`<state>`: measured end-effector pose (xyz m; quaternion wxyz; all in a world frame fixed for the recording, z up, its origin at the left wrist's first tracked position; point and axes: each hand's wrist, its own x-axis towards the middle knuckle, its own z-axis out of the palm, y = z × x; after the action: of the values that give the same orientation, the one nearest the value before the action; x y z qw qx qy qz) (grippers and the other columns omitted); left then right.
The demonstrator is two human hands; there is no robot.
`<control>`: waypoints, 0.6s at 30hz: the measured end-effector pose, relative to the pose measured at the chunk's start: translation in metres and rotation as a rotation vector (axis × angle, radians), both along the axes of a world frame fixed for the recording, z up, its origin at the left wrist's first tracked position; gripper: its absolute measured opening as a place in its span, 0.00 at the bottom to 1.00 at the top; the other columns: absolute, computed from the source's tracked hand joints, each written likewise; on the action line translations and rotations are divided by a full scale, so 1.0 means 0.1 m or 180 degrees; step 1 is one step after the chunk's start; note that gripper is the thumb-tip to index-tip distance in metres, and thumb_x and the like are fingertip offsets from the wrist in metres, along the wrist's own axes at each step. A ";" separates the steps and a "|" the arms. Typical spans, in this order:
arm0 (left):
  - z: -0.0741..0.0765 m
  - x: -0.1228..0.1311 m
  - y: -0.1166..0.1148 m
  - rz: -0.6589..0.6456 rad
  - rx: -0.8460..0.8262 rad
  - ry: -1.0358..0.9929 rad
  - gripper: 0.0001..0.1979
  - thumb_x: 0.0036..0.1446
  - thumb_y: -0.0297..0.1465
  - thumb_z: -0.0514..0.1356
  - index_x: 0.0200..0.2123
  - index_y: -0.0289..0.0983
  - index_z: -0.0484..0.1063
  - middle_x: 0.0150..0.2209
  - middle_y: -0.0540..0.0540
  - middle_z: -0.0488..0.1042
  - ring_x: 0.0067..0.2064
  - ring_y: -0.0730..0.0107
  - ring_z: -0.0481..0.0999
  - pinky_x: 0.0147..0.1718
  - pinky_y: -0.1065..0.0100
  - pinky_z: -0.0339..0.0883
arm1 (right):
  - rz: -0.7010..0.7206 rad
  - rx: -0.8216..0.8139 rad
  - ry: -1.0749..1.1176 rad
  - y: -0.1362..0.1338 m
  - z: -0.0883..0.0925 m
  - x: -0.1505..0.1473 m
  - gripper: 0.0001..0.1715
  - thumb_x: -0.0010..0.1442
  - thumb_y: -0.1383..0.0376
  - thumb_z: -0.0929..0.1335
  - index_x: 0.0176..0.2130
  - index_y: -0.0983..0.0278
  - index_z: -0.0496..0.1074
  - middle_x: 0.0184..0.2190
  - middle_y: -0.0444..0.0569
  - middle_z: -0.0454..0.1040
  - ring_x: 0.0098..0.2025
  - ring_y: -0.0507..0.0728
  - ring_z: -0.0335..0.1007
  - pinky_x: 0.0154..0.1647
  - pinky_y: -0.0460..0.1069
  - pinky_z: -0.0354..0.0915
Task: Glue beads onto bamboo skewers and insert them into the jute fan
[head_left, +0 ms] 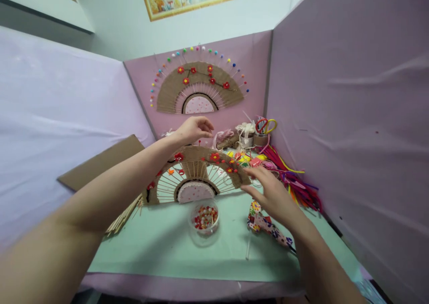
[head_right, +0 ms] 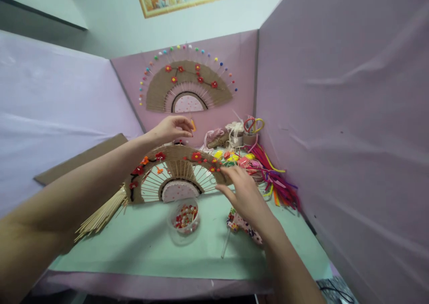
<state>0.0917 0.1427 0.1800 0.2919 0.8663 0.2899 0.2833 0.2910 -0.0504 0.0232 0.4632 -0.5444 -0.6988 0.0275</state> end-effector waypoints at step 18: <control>-0.03 0.06 0.18 -0.0133 0.0178 0.0581 0.14 0.38 0.29 0.72 0.30 0.33 0.76 0.25 0.49 0.77 0.29 0.71 0.75 0.33 0.68 0.66 | 0.0021 -0.0027 0.0426 1.19 0.35 -0.51 0.15 0.57 0.62 0.72 0.45 0.62 0.75 0.47 0.53 0.76 0.51 0.63 0.69 0.52 0.58 0.61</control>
<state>0.0979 0.1607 0.1770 0.2458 0.9022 0.2890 0.2051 0.2399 0.0689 0.0581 0.5065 -0.5410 -0.6679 0.0683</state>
